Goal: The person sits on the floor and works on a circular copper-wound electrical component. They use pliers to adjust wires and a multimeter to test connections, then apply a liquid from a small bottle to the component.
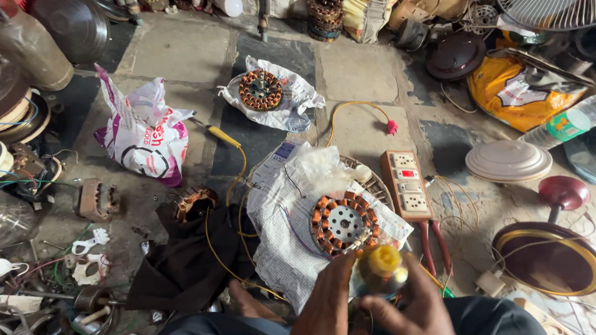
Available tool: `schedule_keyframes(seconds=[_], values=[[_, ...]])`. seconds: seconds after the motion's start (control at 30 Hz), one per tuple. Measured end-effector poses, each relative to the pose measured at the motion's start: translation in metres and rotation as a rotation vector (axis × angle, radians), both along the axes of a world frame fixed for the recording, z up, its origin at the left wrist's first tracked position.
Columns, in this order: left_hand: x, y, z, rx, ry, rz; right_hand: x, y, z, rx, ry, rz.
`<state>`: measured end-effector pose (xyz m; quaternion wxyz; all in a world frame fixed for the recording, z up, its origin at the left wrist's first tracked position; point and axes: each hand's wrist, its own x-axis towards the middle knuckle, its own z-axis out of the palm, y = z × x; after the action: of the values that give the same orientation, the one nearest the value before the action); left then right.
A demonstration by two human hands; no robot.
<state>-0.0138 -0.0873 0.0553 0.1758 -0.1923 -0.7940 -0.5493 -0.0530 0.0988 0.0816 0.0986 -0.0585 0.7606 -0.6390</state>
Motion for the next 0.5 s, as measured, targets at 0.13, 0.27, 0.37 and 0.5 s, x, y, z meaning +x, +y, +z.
schedule_keyframes(seconds=[0.13, 0.27, 0.37, 0.5], values=[[-0.017, -0.035, 0.028, -0.122, 0.059, 0.292, -0.036, 0.041, 0.033, 0.631, 0.575, -0.077], [-0.061, -0.094, 0.037, -0.187, 0.098, 0.533, -0.058, 0.054, 0.068, 1.026, 0.778, -0.005], [-0.089, -0.125, 0.019, -0.145, 0.116, 0.643, -0.064, 0.044, 0.081, 1.112, 0.802, 0.073], [-0.103, -0.136, -0.016, -0.099, -0.180, 0.825, -0.066, 0.028, 0.086, 1.166, 0.844, 0.157]])
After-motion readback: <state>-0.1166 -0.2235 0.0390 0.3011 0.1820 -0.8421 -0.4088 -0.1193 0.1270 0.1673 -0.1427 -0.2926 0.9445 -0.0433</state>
